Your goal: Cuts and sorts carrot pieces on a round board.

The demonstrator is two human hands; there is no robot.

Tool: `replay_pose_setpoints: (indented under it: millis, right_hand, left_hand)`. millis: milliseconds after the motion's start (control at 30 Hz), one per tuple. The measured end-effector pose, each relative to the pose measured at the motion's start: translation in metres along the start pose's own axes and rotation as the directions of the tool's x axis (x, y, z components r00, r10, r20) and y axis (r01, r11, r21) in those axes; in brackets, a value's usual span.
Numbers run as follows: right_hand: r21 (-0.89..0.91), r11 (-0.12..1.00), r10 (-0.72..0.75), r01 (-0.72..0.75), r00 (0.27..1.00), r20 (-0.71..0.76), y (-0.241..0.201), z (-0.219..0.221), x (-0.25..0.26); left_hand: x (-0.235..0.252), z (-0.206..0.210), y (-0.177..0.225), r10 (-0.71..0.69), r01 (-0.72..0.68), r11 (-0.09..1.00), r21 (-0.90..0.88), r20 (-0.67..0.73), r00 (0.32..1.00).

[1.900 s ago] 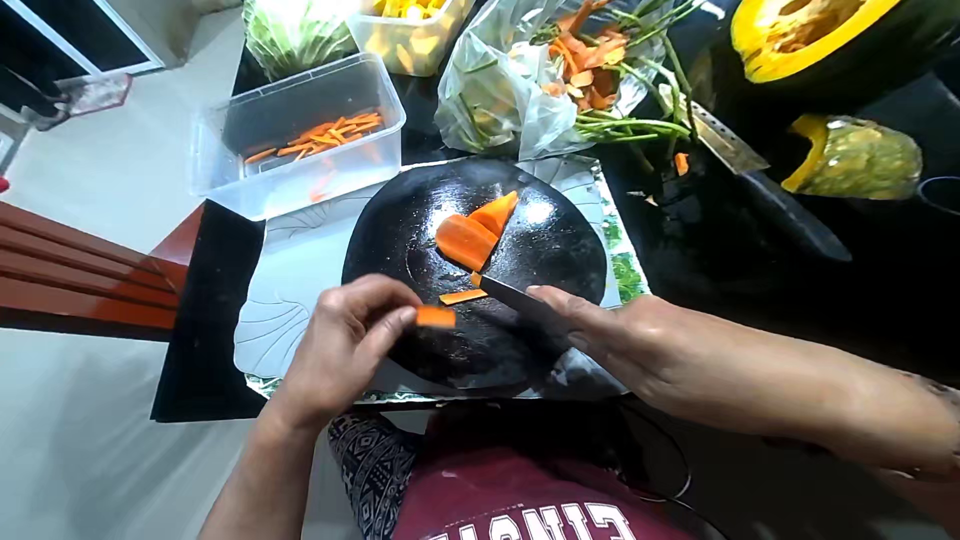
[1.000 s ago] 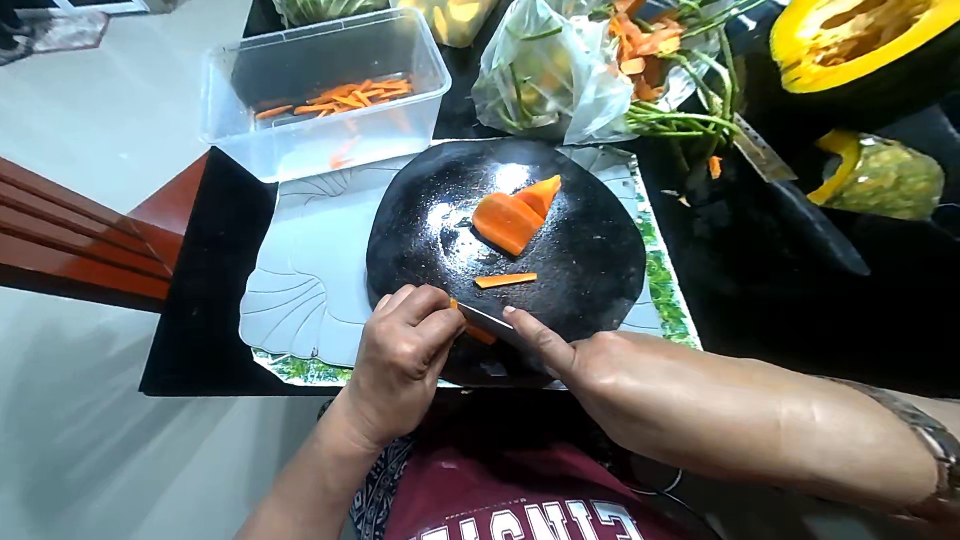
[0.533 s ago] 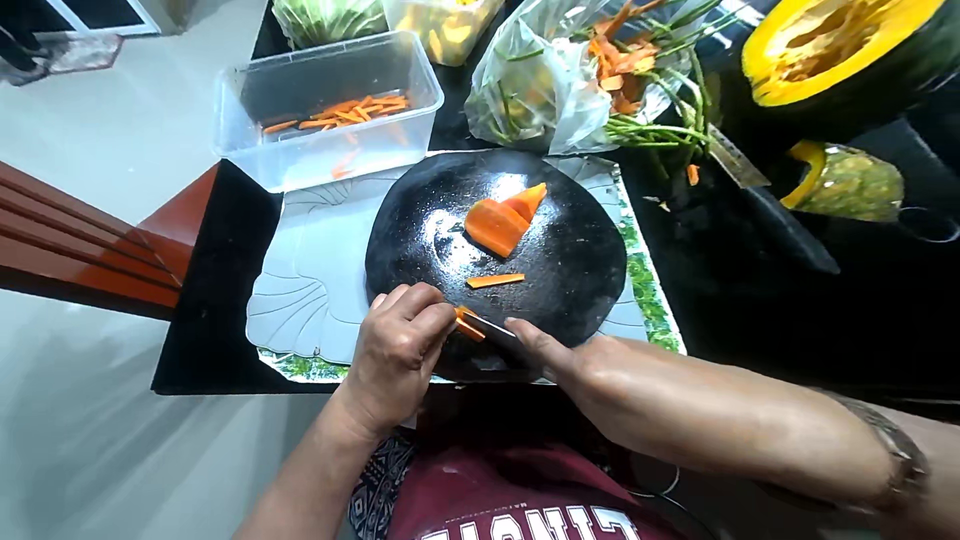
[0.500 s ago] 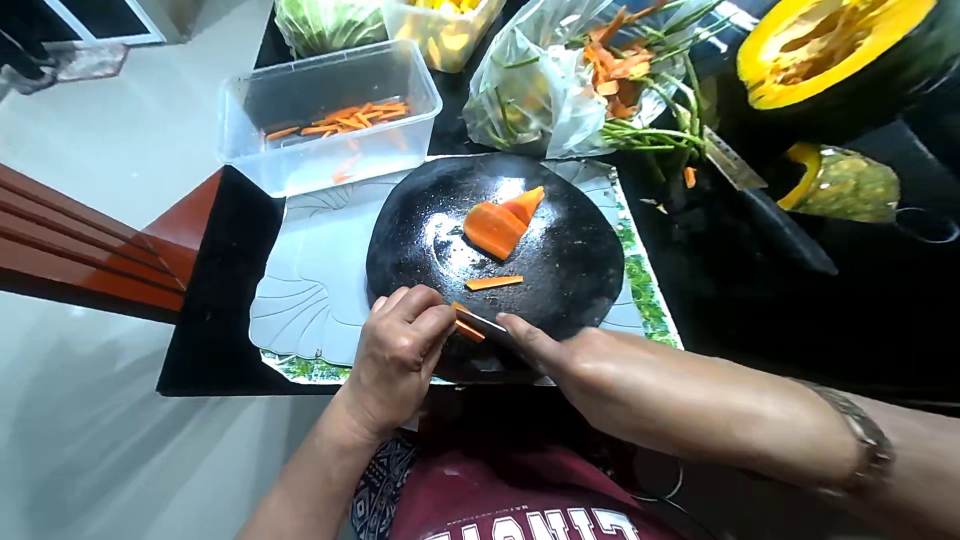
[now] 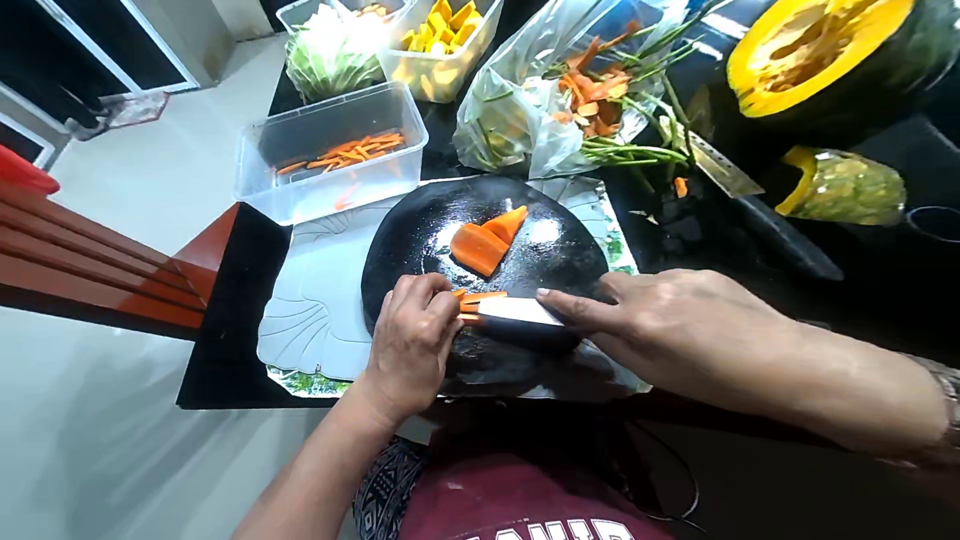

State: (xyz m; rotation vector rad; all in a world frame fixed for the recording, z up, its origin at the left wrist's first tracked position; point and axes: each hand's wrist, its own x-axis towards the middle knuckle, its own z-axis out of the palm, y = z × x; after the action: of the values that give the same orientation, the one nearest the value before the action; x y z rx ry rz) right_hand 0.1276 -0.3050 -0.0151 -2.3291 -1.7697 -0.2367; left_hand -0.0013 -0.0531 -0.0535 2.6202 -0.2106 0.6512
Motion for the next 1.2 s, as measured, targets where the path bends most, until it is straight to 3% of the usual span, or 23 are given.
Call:
replay_pose_setpoints:
  millis: [267, 433, 533, 700, 833, 900, 1067, 1133, 1200]
  right_hand:
    - [0.019, 0.998, 0.064, -0.063, 0.996, -0.065, 0.019, -0.008, -0.008]
    - [0.101, 0.991, 0.104, -0.092, 0.987, -0.124, 0.028, -0.004, -0.011]
    - [0.271, 0.952, 0.187, -0.144, 0.972, -0.142, 0.037, 0.005, -0.016]
    - [0.696, 0.702, 0.332, -0.152, 0.934, -0.132, 0.05, 0.016, -0.024]
    - [0.775, 0.615, 0.408, -0.146, 0.9, -0.155, 0.055, 0.018, -0.031]
    - [0.8, 0.589, 0.416, -0.115, 0.892, -0.178, 0.057, 0.019, -0.034]
    - [0.858, 0.496, 0.458, -0.133, 0.88, -0.128, 0.056, 0.015, -0.036]
    - [0.901, 0.385, 0.516, -0.2, 0.856, -0.03, 0.055, 0.015, -0.035]
    - [0.941, 0.186, 0.597, -0.283, 0.793, 0.12, 0.053, 0.009, -0.028]
  left_hand:
    - [0.023, -0.003, 0.017, -0.102, 0.064, 0.983, 0.173, 0.219, 0.97]
    - [0.025, 0.004, 0.019, -0.061, 0.005, 0.965, 0.262, 0.207, 0.976]
    - [0.026, 0.003, 0.021, -0.059, 0.007, 0.968, 0.251, 0.201, 0.978]
    - [0.032, -0.007, 0.019, -0.118, 0.072, 0.981, 0.179, 0.263, 0.958]
    - [0.045, -0.028, 0.017, -0.205, 0.223, 0.975, -0.005, 0.374, 0.904]
    - [0.057, -0.043, 0.008, -0.218, 0.247, 0.968, -0.041, 0.346, 0.912]
    - [0.118, -0.083, -0.033, -0.223, 0.192, 0.96, 0.204, 0.139, 0.965]
    - [0.147, -0.095, -0.049, -0.368, 0.315, 0.892, 0.324, 0.117, 0.922]
    - [0.161, -0.099, -0.051, -0.425, 0.367, 0.848, 0.383, 0.077, 0.902]
